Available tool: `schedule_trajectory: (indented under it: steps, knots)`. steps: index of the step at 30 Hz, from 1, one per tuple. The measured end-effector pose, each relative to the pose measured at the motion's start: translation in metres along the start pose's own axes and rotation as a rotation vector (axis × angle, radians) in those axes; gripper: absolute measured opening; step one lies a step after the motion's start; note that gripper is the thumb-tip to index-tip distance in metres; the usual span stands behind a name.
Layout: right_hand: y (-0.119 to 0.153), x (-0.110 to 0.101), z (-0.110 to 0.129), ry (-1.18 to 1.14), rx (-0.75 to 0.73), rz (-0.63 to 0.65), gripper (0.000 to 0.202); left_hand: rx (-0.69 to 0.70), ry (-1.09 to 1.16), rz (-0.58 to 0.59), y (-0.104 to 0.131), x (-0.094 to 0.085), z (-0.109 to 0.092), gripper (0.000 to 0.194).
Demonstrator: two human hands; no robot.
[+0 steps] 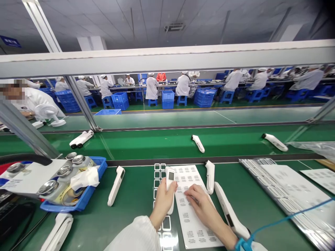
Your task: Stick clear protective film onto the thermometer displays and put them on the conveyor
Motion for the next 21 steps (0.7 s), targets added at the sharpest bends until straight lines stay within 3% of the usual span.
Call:
schedule_trajectory:
  steps: [4,11,16,21]
  knots:
    - [-0.001,0.004,-0.003,0.015,-0.036,-0.031,0.022,-0.022,0.023,-0.006,-0.008,0.006,0.008,0.051]
    - [-0.006,0.003,0.000,0.029,-0.009,0.005,0.019,-0.042,0.046,-0.016,-0.003,0.004,0.003,0.052]
    - [-0.011,0.006,0.005,0.176,-0.004,0.021,0.016,-0.044,0.052,-0.022,-0.002,0.006,0.002,0.049]
    - [-0.001,0.015,0.011,0.353,-0.180,-0.106,0.021,-0.046,0.051,-0.016,0.001,0.007,-0.004,0.048]
Point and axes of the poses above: each hand's wrist, its own y-axis away from the middle knuckle, its own x-axis out of the palm, z = x × y, the point moved 2 cm from there along -y, towards the middle knuckle, and after that the axes turned 13 degrees about -z, right-handed, at the moved point
